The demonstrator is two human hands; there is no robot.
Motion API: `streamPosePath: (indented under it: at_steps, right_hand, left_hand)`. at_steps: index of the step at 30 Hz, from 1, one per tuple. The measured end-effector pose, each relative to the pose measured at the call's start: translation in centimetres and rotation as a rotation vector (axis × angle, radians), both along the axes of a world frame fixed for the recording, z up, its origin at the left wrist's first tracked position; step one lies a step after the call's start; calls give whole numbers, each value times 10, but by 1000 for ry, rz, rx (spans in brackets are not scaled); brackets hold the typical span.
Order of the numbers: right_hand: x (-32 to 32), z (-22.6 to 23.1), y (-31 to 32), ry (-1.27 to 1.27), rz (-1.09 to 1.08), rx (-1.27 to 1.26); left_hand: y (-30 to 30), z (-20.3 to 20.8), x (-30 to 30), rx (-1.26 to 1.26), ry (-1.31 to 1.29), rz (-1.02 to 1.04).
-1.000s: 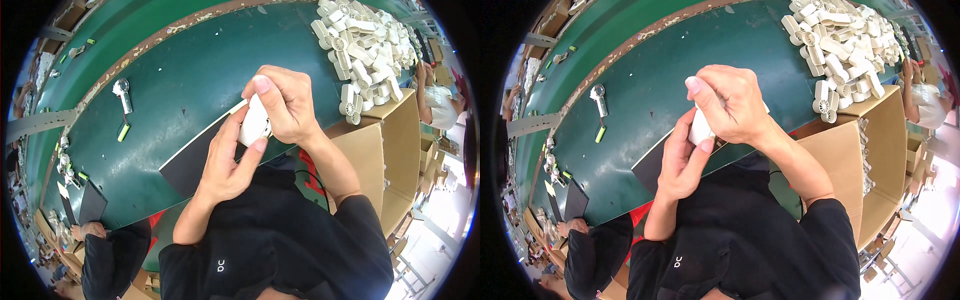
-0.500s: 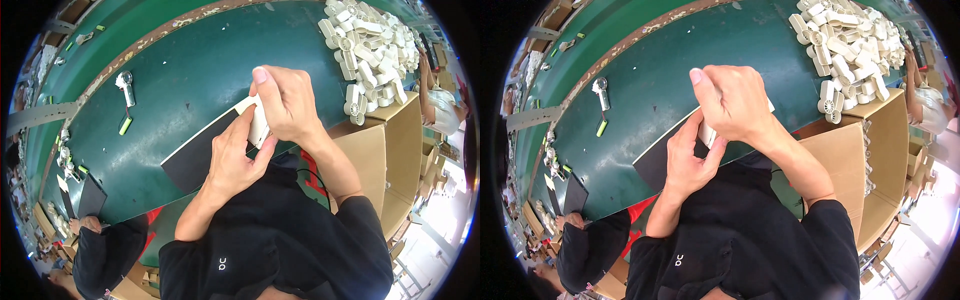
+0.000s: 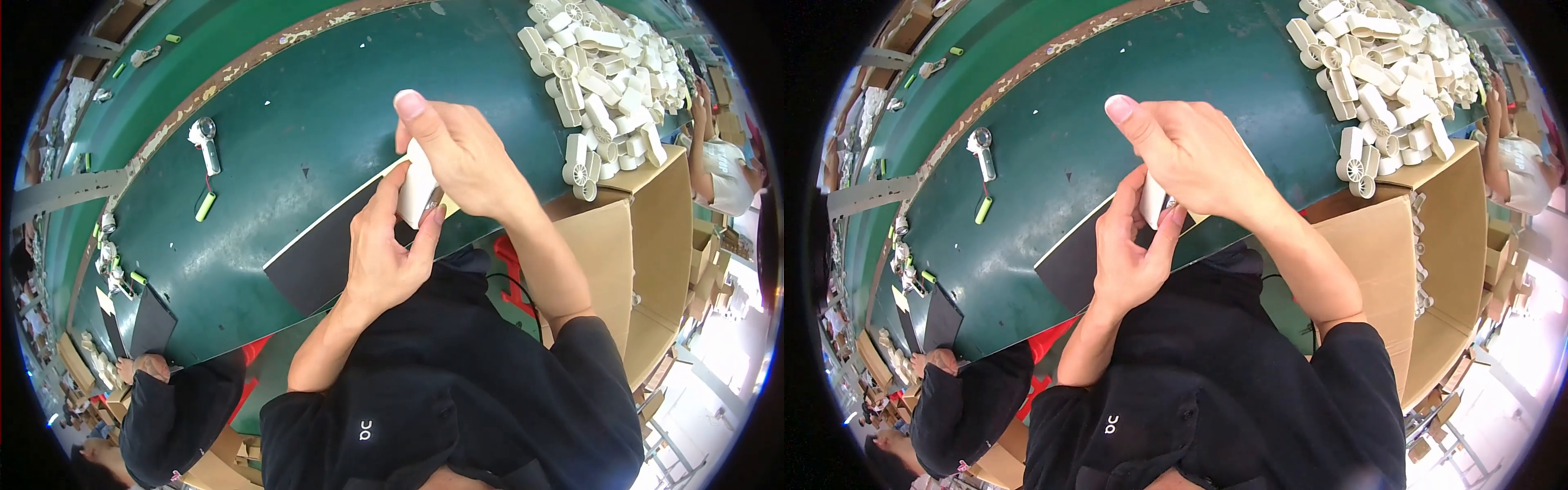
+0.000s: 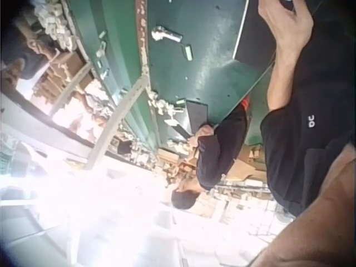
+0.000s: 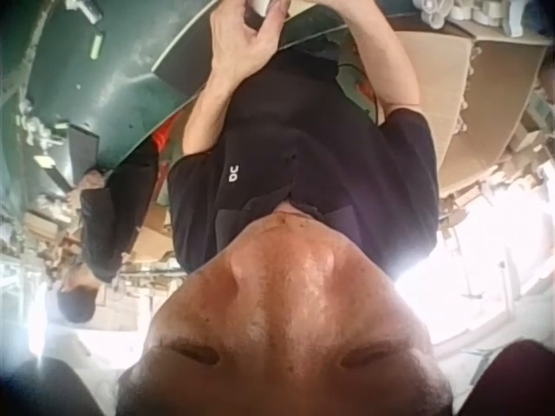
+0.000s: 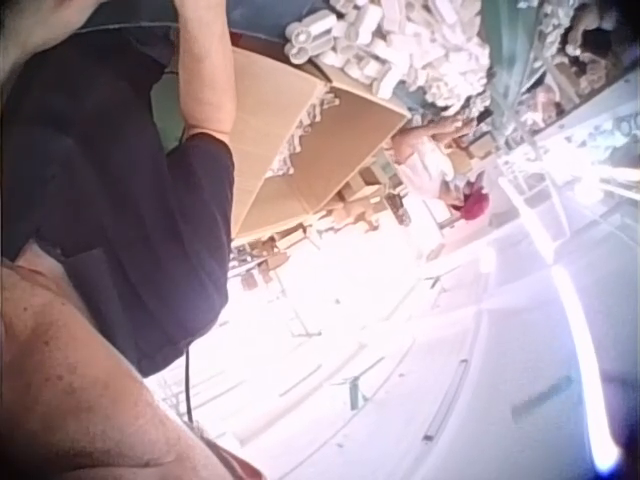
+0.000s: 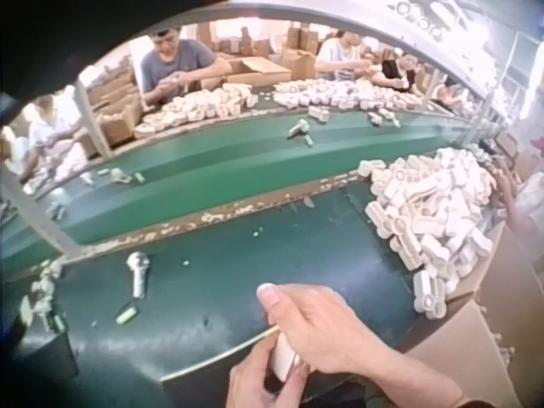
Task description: The person assembles small portable hand fans by hand, installing internal fan blades and rechargeable batteries into a plastic housing, then snapping the plastic housing components together.
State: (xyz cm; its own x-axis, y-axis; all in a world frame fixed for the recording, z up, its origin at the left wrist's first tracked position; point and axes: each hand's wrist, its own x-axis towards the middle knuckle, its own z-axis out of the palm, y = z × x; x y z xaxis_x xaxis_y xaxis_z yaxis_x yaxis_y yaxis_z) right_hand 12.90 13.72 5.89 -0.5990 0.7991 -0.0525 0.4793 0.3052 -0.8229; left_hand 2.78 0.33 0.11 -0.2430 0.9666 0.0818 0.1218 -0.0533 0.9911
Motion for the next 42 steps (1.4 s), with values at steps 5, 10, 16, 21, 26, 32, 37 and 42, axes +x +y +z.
streamPosePath:
  at_steps: [5,10,16,21,26,32,37,42]
  right_hand:
    - [8,-7,9,151,84,-493]
    - [19,-9,0,434,83,-626]
    - [23,-9,-8,419,112,-699]
    - [21,-9,-7,415,116,-724]
    - [21,-13,-5,389,125,-709]
    - [20,-15,-5,406,129,-711]
    - [18,-17,-5,402,117,-706]
    - [17,-20,-5,396,121,-696]
  left_hand:
    - [2,0,-7,-140,-570,-57]
    - [3,5,-23,-148,-798,-145]
    - [2,4,-21,-115,-819,-141]
    - [2,4,-18,-115,-790,-100]
    - [1,7,-21,-157,-841,-119]
    - [2,9,-21,-153,-841,-113]
    - [1,8,-22,-167,-846,-121]
    - [1,8,-18,-149,-821,-86]
